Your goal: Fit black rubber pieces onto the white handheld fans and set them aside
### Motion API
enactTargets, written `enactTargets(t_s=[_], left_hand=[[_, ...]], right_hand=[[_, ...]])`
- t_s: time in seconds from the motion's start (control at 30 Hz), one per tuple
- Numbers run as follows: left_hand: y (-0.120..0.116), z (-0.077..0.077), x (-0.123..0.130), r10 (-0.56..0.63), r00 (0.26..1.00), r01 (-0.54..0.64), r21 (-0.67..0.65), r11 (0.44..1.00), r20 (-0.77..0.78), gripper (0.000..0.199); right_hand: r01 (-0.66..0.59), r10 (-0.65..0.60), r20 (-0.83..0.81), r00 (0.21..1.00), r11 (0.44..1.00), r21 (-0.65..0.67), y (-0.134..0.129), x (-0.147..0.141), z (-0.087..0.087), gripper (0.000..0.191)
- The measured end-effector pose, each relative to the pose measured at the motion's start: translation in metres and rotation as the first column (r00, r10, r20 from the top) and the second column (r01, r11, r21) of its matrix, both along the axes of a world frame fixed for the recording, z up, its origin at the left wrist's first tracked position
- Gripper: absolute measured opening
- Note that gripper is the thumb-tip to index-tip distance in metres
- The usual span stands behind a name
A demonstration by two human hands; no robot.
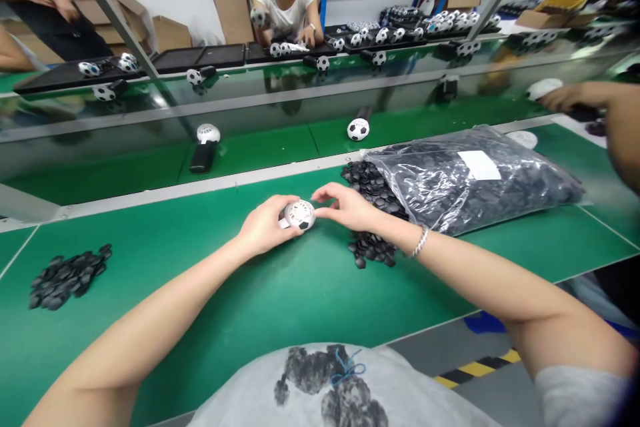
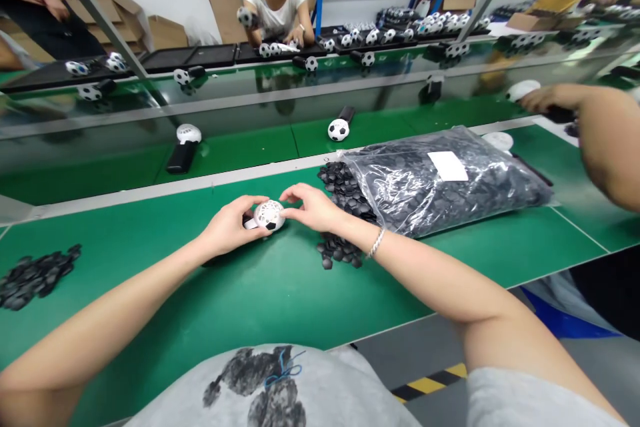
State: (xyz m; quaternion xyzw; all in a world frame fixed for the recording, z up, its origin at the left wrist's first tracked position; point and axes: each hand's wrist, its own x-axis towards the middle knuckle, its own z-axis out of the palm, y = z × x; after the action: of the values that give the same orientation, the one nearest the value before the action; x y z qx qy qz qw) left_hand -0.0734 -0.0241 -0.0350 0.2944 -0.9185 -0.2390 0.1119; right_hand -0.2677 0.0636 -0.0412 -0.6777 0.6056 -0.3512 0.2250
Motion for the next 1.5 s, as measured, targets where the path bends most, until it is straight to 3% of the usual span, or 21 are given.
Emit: enactTargets(t_s=[0.1,0.23,0.43,0.5,0.57,0.7,0.8,0.97,1.1,1.33,1.5], left_hand=[[-0.017,0.001,-0.002,-0.020,0.999,0.024,-0.098,0.995,0.046,0.056],[-0.035,-0.002,-0.007,-0.002,0.998,0.015,-0.193,0.981,0.069,0.058],[-0.030,0.000,-0.011,-0.030,0.998,0.041,-0.188,0.981,0.063,0.063],[-0.026,0.001,-0.008,-0.050,0.996,0.061,-0.164,0.985,0.069,0.064],[-0.023,0.001,-0.005,-0.062,0.996,0.073,-0.155,0.985,0.070,0.064],[-0.020,-0.001,0.000,-0.104,0.993,0.112,-0.151,0.982,0.060,0.063],[-0.018,-0.001,0.001,-0.092,0.994,0.101,-0.162,0.982,0.062,0.062],[-0.014,0.001,-0.001,-0.047,0.996,0.057,-0.130,0.990,0.079,0.057],[-0.010,0.000,-0.008,0.031,0.999,-0.027,-0.097,0.995,0.044,0.062],[-0.007,-0.004,-0.012,0.104,0.994,-0.105,-0.121,0.987,-0.012,0.055],[-0.005,-0.005,-0.015,0.142,0.990,-0.144,-0.128,0.981,-0.025,0.051]], right_hand=[[0.005,-0.009,-0.295,0.956,1.000,-0.014,0.007,-0.024,0.009,0.012],[-0.063,0.095,-0.564,0.821,0.995,0.076,0.017,-0.033,0.003,0.014],[-0.181,0.206,-0.796,0.570,0.976,0.123,0.020,-0.012,-0.009,0.016],[-0.187,0.203,-0.818,0.537,0.975,0.120,0.019,-0.009,-0.008,0.018],[-0.146,0.165,-0.778,0.607,0.985,0.095,0.017,-0.008,-0.006,0.018],[-0.102,0.108,-0.467,0.878,0.994,0.039,0.015,-0.006,0.001,0.027],[-0.107,0.110,-0.227,0.968,0.994,0.027,0.012,0.002,0.006,0.021],[0.013,-0.013,-0.004,1.000,1.000,-0.008,0.002,0.012,0.005,0.008],[-0.012,-0.005,0.164,0.986,0.994,0.105,-0.007,0.012,-0.002,0.010],[-0.059,0.048,0.164,0.985,0.996,0.063,-0.017,0.008,-0.007,0.009],[-0.087,0.060,0.224,0.973,0.990,0.111,-0.024,0.009,-0.010,0.014]])
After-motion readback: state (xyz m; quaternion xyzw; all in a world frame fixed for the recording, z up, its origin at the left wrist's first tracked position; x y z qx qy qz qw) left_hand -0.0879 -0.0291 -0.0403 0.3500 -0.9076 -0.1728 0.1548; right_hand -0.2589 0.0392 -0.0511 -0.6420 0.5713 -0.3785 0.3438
